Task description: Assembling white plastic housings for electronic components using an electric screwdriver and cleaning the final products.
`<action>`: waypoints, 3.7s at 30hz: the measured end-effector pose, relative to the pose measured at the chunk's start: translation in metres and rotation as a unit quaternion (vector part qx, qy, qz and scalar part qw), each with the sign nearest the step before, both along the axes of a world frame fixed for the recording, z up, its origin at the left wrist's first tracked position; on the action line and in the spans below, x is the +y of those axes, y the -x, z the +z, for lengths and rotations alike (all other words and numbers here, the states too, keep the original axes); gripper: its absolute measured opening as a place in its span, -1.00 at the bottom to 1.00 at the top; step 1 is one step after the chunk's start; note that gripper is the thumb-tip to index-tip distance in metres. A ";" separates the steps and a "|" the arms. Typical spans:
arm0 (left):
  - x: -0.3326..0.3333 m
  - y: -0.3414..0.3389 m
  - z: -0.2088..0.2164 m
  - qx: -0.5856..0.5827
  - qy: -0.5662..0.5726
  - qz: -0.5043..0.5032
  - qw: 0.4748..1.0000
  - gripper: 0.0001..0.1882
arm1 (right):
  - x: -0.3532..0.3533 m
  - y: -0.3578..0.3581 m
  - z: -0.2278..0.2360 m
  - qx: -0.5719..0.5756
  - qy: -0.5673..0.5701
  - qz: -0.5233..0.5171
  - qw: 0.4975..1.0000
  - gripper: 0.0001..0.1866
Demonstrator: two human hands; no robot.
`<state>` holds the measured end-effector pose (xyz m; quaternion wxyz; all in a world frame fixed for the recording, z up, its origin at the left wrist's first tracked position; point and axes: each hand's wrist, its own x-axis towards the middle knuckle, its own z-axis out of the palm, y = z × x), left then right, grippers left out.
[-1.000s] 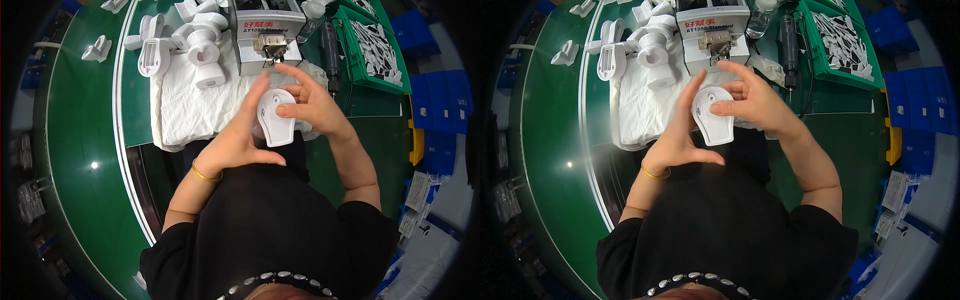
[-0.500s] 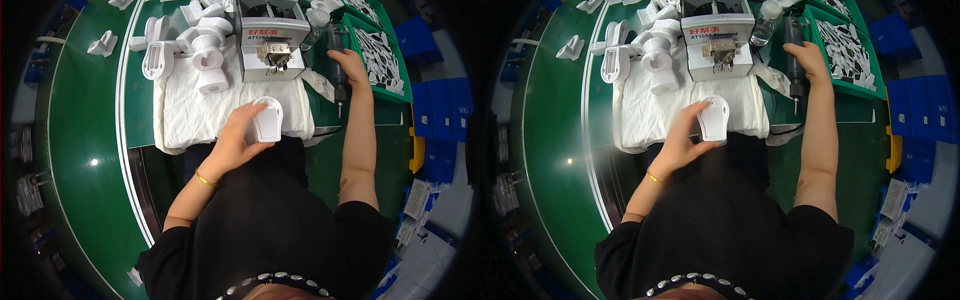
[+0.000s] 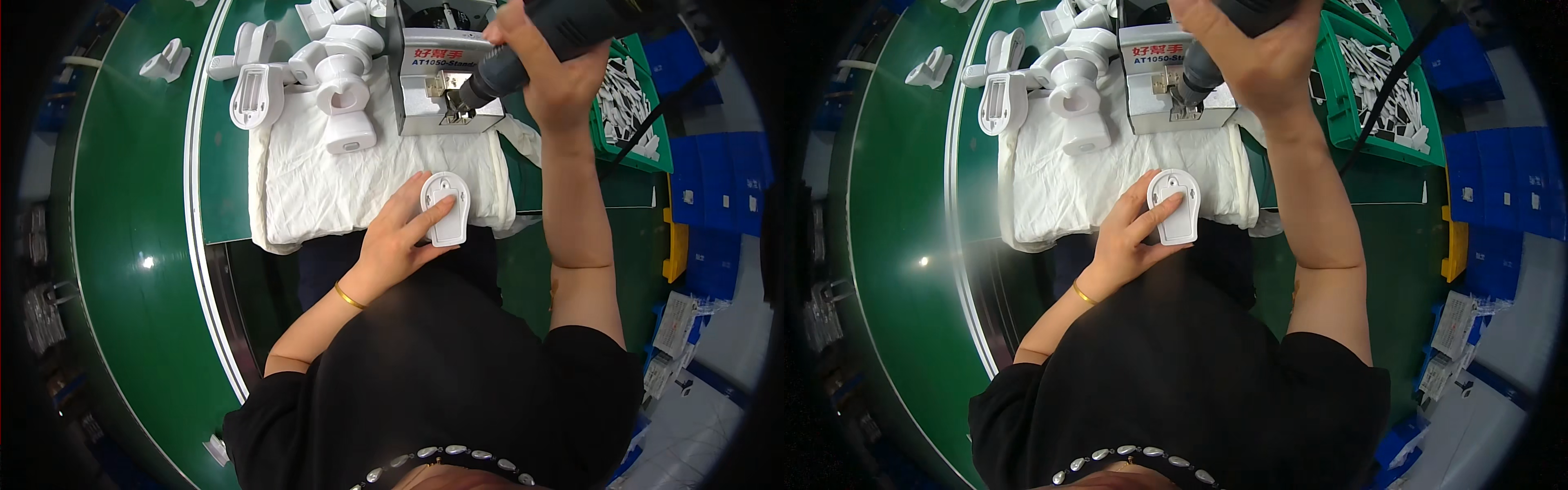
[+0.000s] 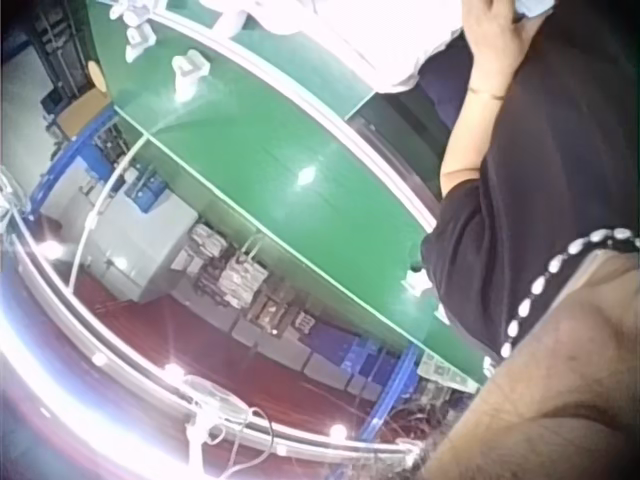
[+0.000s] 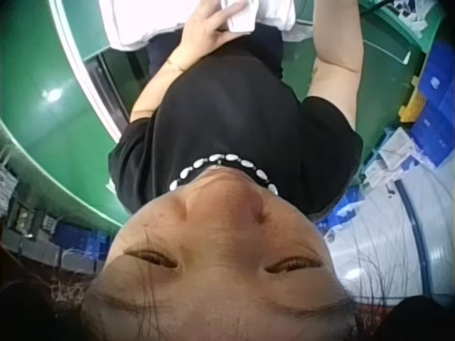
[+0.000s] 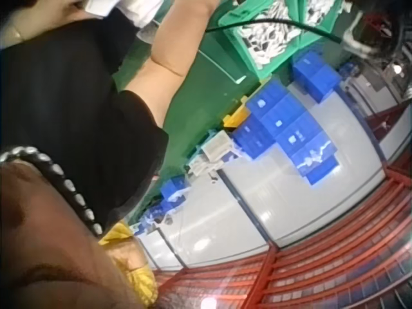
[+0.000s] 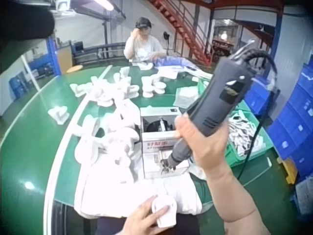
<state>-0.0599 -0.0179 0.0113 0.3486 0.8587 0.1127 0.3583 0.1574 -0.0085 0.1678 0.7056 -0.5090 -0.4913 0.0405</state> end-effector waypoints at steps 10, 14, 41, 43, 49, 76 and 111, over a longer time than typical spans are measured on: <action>0.002 0.003 -0.003 0.011 0.012 -0.020 1.000 -0.26 | 0.012 0.015 0.019 0.050 0.052 0.042 0.997 -0.44; 0.001 0.002 -0.003 0.010 0.017 -0.016 1.000 -0.26 | 0.013 0.015 0.012 0.066 0.058 0.059 0.994 -0.51; 0.002 0.003 0.003 0.007 0.056 -0.027 0.998 -0.28 | -0.066 0.055 0.002 -0.071 0.131 0.132 0.980 -0.49; 0.002 0.003 0.002 0.010 0.060 -0.032 0.998 -0.26 | -0.064 0.055 0.001 -0.070 0.128 0.149 0.978 -0.51; 0.003 0.002 0.002 0.001 0.056 -0.027 0.998 -0.30 | -0.061 0.054 0.001 -0.091 0.154 0.174 0.968 -0.55; 0.000 0.002 0.001 -0.006 0.050 -0.019 0.999 -0.28 | -0.055 0.054 -0.009 -0.108 0.147 0.163 0.970 -0.53; -0.008 -0.003 0.009 -0.021 0.077 0.046 0.996 0.07 | -0.069 -0.156 -0.055 0.210 0.347 -0.023 0.914 -0.66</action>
